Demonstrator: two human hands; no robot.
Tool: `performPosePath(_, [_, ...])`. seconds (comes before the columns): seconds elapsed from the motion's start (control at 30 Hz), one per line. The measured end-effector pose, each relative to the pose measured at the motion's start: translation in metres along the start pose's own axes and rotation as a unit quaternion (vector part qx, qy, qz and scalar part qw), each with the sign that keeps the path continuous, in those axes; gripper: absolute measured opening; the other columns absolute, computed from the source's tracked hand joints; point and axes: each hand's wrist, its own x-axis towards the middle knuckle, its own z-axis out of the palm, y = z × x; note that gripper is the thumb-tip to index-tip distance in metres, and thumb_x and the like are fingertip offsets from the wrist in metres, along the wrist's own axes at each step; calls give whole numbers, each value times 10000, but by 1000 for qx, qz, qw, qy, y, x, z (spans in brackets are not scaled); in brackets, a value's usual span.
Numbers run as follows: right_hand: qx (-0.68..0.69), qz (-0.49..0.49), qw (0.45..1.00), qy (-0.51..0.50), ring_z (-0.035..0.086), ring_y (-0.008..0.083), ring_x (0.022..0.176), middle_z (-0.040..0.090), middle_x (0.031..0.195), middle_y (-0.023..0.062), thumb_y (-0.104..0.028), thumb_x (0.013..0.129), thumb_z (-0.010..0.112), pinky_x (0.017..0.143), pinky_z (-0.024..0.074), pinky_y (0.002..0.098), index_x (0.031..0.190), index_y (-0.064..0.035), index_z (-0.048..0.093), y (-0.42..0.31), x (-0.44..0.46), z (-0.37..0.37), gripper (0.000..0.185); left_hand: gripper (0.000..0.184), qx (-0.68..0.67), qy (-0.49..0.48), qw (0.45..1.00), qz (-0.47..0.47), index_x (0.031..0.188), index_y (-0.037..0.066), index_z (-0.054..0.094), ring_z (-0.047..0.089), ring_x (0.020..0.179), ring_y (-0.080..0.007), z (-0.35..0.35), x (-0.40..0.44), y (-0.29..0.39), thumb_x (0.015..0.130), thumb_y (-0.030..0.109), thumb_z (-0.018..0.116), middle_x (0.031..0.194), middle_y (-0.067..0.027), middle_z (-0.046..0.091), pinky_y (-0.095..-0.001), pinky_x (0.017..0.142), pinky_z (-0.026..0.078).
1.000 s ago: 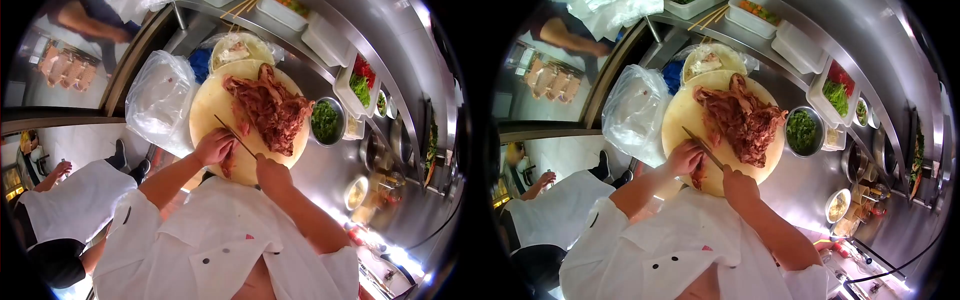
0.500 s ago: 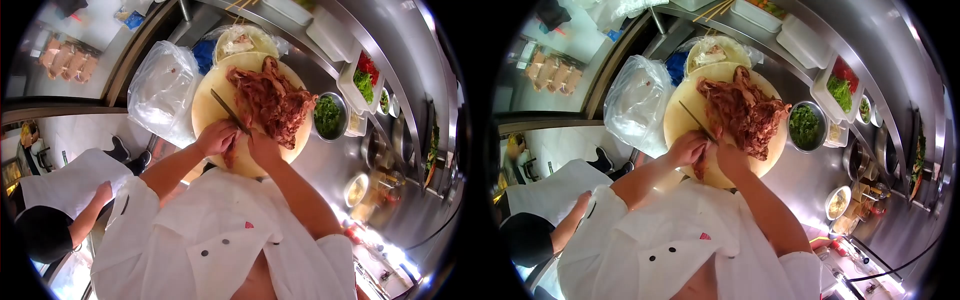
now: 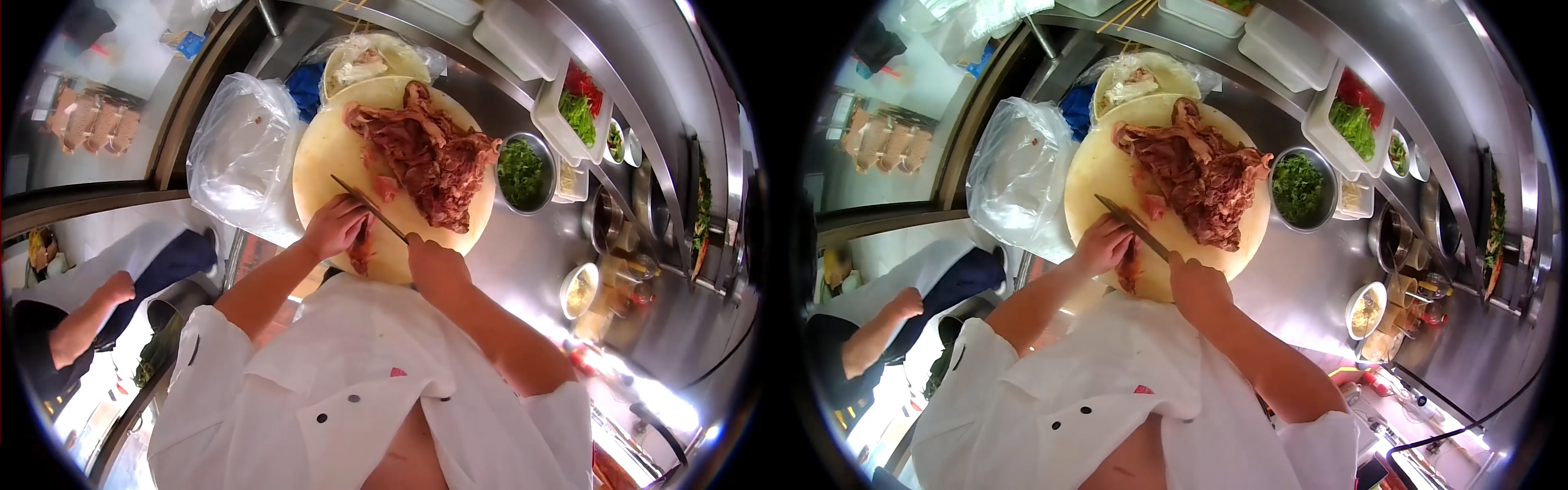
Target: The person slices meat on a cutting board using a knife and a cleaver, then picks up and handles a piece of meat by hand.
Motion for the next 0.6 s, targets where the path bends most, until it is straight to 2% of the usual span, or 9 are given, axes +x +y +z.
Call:
performPosePath(0.17, [14, -18, 1000, 18, 760, 372, 817, 719, 921, 193, -47, 978, 586, 694, 620, 481, 1242, -7, 555, 0, 23, 11, 269, 287, 2, 0, 1000, -11, 1169, 88, 750, 676, 1146, -345, 0, 0, -2, 886, 42, 745, 1224, -75, 722, -432, 973, 587])
performPosePath(0.37, [8, -65, 995, 77, 762, 376, 829, 724, 943, 211, -110, 990, 581, 693, 621, 480, 1221, -18, 561, -3, 78, 43, 249, 261, -16, -1, 1000, -23, 1146, 91, 745, 687, 1122, -338, -1, 3, -2, 887, 56, 748, 1200, -71, 729, -430, 967, 586])
performPosePath(0.47, [-37, -81, 992, 89, 751, 392, 807, 730, 930, 213, -137, 1016, 581, 690, 616, 493, 1210, -29, 574, 5, 91, 57, 222, 251, -7, -3, 1000, -17, 1138, 93, 743, 688, 1112, -330, -1, 4, 0, 888, 65, 751, 1198, -71, 729, -431, 958, 589])
performPosePath(0.57, [-21, -57, 991, 118, 780, 323, 804, 738, 932, 148, -91, 960, 633, 677, 632, 413, 1234, -37, 569, 7, 93, 50, 286, 257, -18, -7, 1000, -15, 1142, 92, 744, 685, 1109, -324, -1, 2, -1, 887, 69, 752, 1208, -71, 727, -427, 950, 591])
performPosePath(0.6, [-14, -69, 989, 128, 778, 326, 801, 736, 924, 146, -92, 965, 628, 671, 629, 420, 1232, -37, 569, 9, 89, 48, 279, 258, -11, -2, 1000, -11, 1143, 86, 743, 684, 1112, -324, -2, 2, 0, 886, 67, 752, 1214, -72, 724, -426, 950, 592])
